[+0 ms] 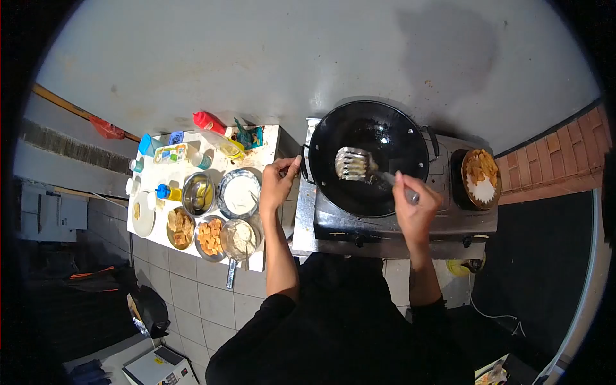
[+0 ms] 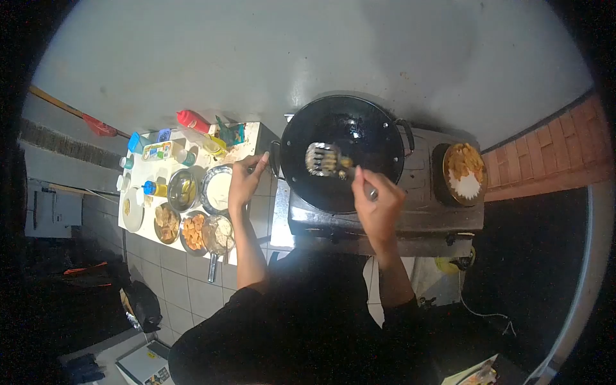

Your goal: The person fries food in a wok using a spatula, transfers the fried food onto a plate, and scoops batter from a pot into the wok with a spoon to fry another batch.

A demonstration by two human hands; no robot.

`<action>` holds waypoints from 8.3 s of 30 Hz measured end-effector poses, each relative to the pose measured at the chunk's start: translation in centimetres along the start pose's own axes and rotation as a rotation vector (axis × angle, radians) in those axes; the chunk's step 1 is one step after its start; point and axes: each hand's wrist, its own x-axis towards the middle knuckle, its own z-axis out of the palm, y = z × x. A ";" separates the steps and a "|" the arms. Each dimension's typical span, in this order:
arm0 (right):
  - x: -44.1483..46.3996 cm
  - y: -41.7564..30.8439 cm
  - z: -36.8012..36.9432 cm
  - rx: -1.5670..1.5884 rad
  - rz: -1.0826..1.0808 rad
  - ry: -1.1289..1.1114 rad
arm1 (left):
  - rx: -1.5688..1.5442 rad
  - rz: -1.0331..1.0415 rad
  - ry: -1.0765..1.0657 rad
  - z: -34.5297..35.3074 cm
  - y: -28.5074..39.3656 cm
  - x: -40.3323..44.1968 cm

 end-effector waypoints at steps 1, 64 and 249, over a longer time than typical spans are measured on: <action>0.3 0.1 -0.3 0.002 0.001 -0.002 | -0.001 0.016 0.010 0.1 -0.1 -0.1; 1.0 9.9 -4.1 0.022 0.238 -0.203 | 0.012 0.014 0.069 1.1 0.3 -1.1; 1.6 8.0 -2.4 0.155 0.183 -0.370 | 0.347 0.156 0.230 2.2 0.0 -1.9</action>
